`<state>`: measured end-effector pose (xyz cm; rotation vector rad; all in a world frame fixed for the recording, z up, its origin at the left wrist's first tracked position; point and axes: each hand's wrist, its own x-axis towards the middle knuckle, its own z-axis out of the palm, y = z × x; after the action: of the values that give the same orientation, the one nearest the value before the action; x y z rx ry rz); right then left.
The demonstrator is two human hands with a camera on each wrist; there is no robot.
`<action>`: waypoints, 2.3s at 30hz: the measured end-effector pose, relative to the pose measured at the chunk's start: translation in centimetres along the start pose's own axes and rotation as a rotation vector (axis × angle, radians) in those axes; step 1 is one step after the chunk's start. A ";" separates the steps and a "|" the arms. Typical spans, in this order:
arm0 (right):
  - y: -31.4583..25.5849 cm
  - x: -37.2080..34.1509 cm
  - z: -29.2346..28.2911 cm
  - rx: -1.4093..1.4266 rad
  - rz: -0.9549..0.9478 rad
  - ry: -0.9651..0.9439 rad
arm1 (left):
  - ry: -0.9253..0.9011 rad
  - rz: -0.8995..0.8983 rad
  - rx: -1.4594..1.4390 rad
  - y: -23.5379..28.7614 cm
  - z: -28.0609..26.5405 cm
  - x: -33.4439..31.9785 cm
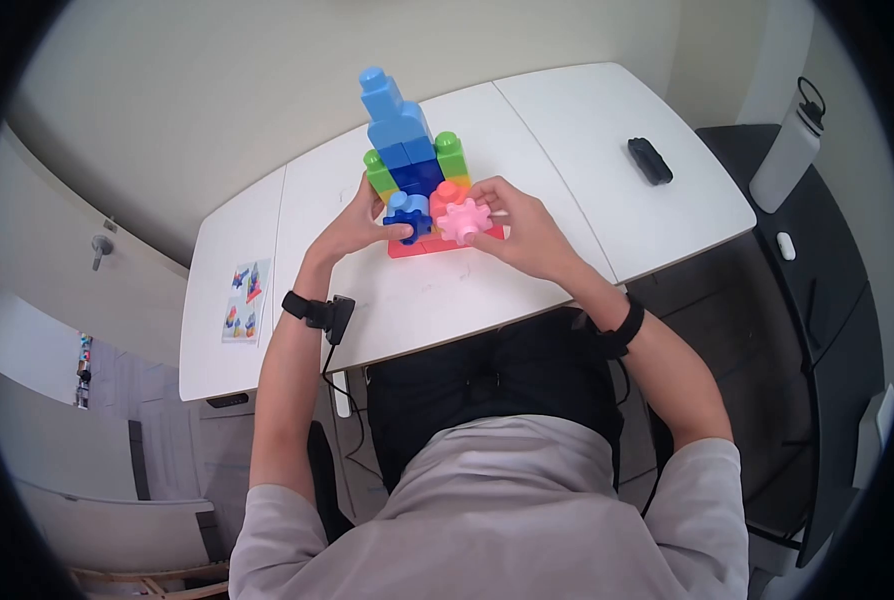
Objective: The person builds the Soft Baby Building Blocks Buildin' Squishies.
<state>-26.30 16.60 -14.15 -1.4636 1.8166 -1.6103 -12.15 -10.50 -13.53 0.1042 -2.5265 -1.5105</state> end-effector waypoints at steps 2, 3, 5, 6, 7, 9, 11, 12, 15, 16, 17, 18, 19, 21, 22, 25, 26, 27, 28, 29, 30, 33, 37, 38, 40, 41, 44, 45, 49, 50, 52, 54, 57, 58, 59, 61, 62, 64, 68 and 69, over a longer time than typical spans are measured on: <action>0.1 -0.1 0.4 -0.084 -0.088 0.035 | 0.026 0.025 -0.039 0.6 0.4 -0.1; 0.2 -0.1 0.6 -0.130 -0.111 0.052 | 0.022 -0.019 -0.065 0.9 0.5 -0.2; 0.9 -0.1 0.8 -0.175 -0.134 0.072 | 0.015 -0.062 -0.090 1.1 0.7 -0.3; 1.5 0.0 1.1 -0.240 -0.199 0.112 | 0.029 -0.075 -0.088 0.7 0.8 -0.2; 1.6 0.1 1.2 -0.305 -0.264 0.152 | 0.042 -0.087 -0.086 0.7 0.9 -0.2; 1.7 0.2 1.2 -0.289 -0.279 0.157 | 0.047 -0.080 -0.098 0.7 1.1 -0.2; 1.5 0.2 1.5 -0.273 -0.292 0.161 | 0.052 -0.074 -0.113 0.7 1.3 -0.2; 1.3 0.2 1.7 -0.173 -0.234 0.156 | 0.062 -0.055 -0.103 0.6 1.3 -0.2; 1.1 0.2 1.8 -0.062 -0.159 0.147 | 0.078 -0.053 -0.095 1.0 1.4 -0.3; 1.2 0.3 1.8 -0.052 -0.147 0.145 | 0.085 -0.067 -0.094 1.0 1.5 -0.4; 1.3 0.3 1.9 -0.051 -0.145 0.144 | 0.085 -0.069 -0.096 0.9 1.5 -0.4; 1.5 0.3 1.9 -0.084 -0.162 0.151 | 0.086 -0.068 -0.098 0.9 1.5 -0.4; 1.6 0.3 2.0 -0.117 -0.180 0.159 | 0.087 -0.067 -0.100 0.9 1.5 -0.3; 1.8 0.3 2.1 -0.143 -0.178 0.166 | 0.075 -0.057 -0.104 0.8 1.4 -0.3; 1.8 0.3 2.2 -0.171 -0.178 0.174 | 0.063 -0.046 -0.107 0.9 1.3 -0.3; 1.4 0.4 2.0 -0.120 -0.153 0.146 | 0.059 -0.066 -0.153 0.9 1.5 -0.5; 1.4 0.5 1.7 -0.120 -0.156 0.148 | 0.059 -0.063 -0.151 0.7 1.6 -0.4; 1.5 0.5 1.2 -0.091 -0.163 0.110 | 0.075 -0.038 -0.130 0.4 1.6 -0.3; 1.6 0.5 0.9 -0.061 -0.171 0.073 | 0.092 -0.013 -0.109 0.3 1.6 -0.3; 1.7 0.5 0.7 -0.061 -0.173 0.074 | 0.092 -0.012 -0.107 0.2 1.6 -0.3; 1.8 0.5 0.5 -0.075 -0.195 0.057 | 0.092 -0.018 -0.106 0.1 1.6 -0.3; 1.8 0.6 1.2 -0.087 -0.221 0.078 | 0.089 -0.025 -0.114 0.0 1.7 -0.4; 1.9 0.5 1.4 -0.221 -0.236 0.123 | 0.088 -0.019 -0.110 0.2 1.7 -0.4; 2.0 0.5 1.4 -0.221 -0.234 0.122 | 0.088 -0.021 -0.112 0.3 1.7 -0.4; 2.2 0.6 1.3 -0.228 -0.256 0.136 | 0.078 -0.042 -0.112 0.4 1.6 -0.4; 2.2 0.6 1.2 -0.227 -0.256 0.136 | 0.079 -0.042 -0.112 0.4 1.6 -0.4; 2.2 0.6 0.8 -0.247 -0.275 0.125 | 0.058 -0.043 -0.137 0.2 1.6 -0.3; 2.2 0.6 0.6 -0.251 -0.291 0.104 | 0.070 -0.038 -0.137 0.0 1.7 -0.3; 1.9 0.5 1.0 -0.272 -0.280 0.113 | 0.088 -0.046 -0.145 0.0 1.9 -0.5; 1.8 0.5 1.1 -0.272 -0.280 0.114 | 0.086 -0.045 -0.144 0.1 1.9 -0.5; 1.8 0.4 1.4 -0.284 -0.254 0.135 | 0.082 -0.038 -0.134 0.2 1.9 -0.5; 1.8 0.5 1.5 -0.289 -0.254 0.143 | 0.074 -0.044 -0.137 0.2 1.7 -0.5; 1.6 0.7 1.9 -0.331 -0.272 0.175 | 0.066 -0.060 -0.147 0.2 1.8 -0.5; 1.6 0.7 2.0 -0.368 -0.291 0.202 | 0.066 -0.069 -0.152 0.2 1.7 -0.6; 1.6 0.7 2.0 -0.368 -0.291 0.201 | 0.066 -0.070 -0.152 0.3 1.7 -0.6; 1.7 0.8 2.0 -0.360 -0.273 0.192 | 0.053 -0.086 -0.168 0.5 1.7 -0.7; 1.6 0.8 2.0 -0.361 -0.274 0.193 | 0.053 -0.084 -0.167 0.7 1.7 -0.7; 1.6 0.9 1.9 -0.329 -0.257 0.178 | 0.060 -0.092 -0.153 0.8 1.8 -0.8; 1.0 1.0 1.1 -0.373 -0.223 0.124 | 0.051 -0.069 -0.129 0.6 1.6 -0.8; 0.7 1.0 0.4 -0.377 -0.208 0.122 | 0.061 -0.089 -0.126 0.5 1.6 -0.9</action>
<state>-26.77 15.49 -14.47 -1.8009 2.1923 -1.5365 -11.61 -8.78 -13.91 0.2433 -2.4018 -1.6687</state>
